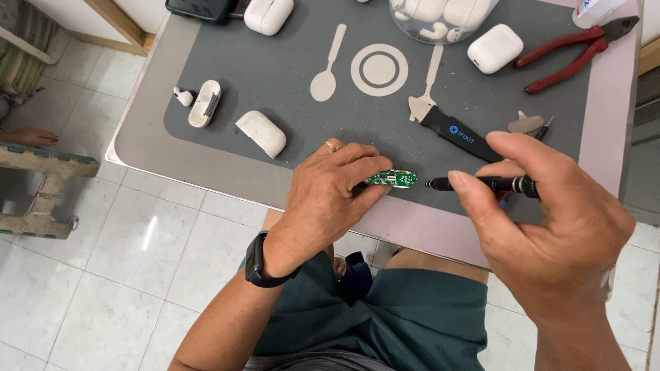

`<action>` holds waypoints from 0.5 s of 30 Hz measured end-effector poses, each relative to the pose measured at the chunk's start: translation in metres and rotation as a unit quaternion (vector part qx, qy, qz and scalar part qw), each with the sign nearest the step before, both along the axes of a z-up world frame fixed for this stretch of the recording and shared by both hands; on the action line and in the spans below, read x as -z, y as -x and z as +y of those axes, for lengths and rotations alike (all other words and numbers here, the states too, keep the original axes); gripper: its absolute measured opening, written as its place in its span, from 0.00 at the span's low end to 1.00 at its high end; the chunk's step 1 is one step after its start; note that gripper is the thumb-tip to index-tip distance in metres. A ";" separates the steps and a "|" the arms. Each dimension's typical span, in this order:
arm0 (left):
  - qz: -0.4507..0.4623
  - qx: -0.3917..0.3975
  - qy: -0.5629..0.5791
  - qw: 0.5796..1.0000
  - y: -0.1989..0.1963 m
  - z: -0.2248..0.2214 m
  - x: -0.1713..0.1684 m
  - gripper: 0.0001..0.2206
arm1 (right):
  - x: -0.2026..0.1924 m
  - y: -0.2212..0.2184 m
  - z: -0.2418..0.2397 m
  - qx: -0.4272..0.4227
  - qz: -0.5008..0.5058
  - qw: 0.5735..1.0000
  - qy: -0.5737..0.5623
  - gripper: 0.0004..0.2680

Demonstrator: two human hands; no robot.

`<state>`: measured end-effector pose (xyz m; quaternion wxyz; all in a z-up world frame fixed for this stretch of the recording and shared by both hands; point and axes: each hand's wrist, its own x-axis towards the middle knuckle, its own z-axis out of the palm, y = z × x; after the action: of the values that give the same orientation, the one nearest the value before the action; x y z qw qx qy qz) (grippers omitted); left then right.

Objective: Repairing wireless earbuds by fitting internal components like the circuit board and battery back into the plastic housing using small tools.

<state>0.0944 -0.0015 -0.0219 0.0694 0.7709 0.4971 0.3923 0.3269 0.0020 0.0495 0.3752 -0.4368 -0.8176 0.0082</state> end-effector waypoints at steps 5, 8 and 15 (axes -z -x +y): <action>0.003 0.003 -0.005 1.000 0.000 0.000 0.000 0.10 | 0.003 0.000 0.000 0.011 -0.005 1.000 0.001 0.13; 0.005 0.003 -0.008 1.000 0.000 0.000 0.002 0.09 | 0.004 0.000 0.000 0.008 -0.003 1.000 -0.005 0.13; 0.011 0.010 -0.002 1.000 0.001 -0.001 0.003 0.10 | 0.002 -0.003 -0.001 -0.025 -0.041 0.999 -0.007 0.13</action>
<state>0.0929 -0.0020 -0.0245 0.0666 0.7804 0.4889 0.3841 0.3303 0.0007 0.0479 0.3442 -0.4138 -0.8427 -0.0059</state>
